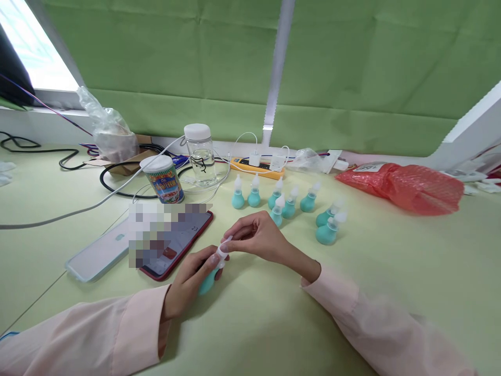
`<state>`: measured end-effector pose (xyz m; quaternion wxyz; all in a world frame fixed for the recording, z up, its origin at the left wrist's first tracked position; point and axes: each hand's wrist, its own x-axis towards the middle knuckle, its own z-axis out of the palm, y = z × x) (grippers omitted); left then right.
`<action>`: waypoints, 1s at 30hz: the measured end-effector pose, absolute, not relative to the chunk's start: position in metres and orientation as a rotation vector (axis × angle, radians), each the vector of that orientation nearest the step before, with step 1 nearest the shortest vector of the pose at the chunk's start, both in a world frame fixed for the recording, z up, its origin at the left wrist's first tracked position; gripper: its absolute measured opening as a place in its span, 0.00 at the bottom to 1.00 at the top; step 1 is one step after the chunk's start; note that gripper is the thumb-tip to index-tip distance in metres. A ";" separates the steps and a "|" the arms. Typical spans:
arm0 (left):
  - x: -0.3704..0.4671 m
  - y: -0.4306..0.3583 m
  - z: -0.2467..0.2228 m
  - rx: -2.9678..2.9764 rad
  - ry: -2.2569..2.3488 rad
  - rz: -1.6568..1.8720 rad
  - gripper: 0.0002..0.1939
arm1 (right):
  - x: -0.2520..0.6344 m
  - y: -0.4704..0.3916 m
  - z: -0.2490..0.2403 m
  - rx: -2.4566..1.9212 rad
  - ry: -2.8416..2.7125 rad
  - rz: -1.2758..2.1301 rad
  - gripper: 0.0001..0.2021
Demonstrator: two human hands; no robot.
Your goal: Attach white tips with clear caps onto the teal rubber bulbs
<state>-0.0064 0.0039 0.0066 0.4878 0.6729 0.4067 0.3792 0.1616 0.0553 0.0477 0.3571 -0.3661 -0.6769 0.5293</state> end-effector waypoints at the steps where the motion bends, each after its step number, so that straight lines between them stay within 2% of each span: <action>1: -0.006 0.003 0.007 1.683 0.997 0.924 0.16 | 0.161 0.055 0.047 -0.954 -1.743 1.382 0.09; 5: -0.005 0.003 0.007 1.760 1.042 0.923 0.16 | 0.159 0.055 0.046 -0.991 -1.731 1.363 0.10; 14: -0.002 0.003 0.004 1.761 1.110 0.953 0.15 | 0.155 0.048 0.044 -0.964 -1.822 1.095 0.12; 19: -0.001 0.003 0.005 1.801 1.134 0.948 0.15 | 0.153 0.044 0.043 -1.007 -1.803 1.093 0.14; 22: -0.001 0.003 0.005 1.811 1.146 0.940 0.15 | 0.153 0.044 0.044 -1.024 -1.765 1.153 0.14; 27: -0.001 0.002 0.005 1.852 1.124 0.919 0.14 | 0.155 0.050 0.044 -1.022 -1.633 1.458 0.15; 30: -0.001 0.001 0.004 1.863 1.134 0.925 0.14 | 0.154 0.053 0.042 -1.021 -1.589 1.497 0.16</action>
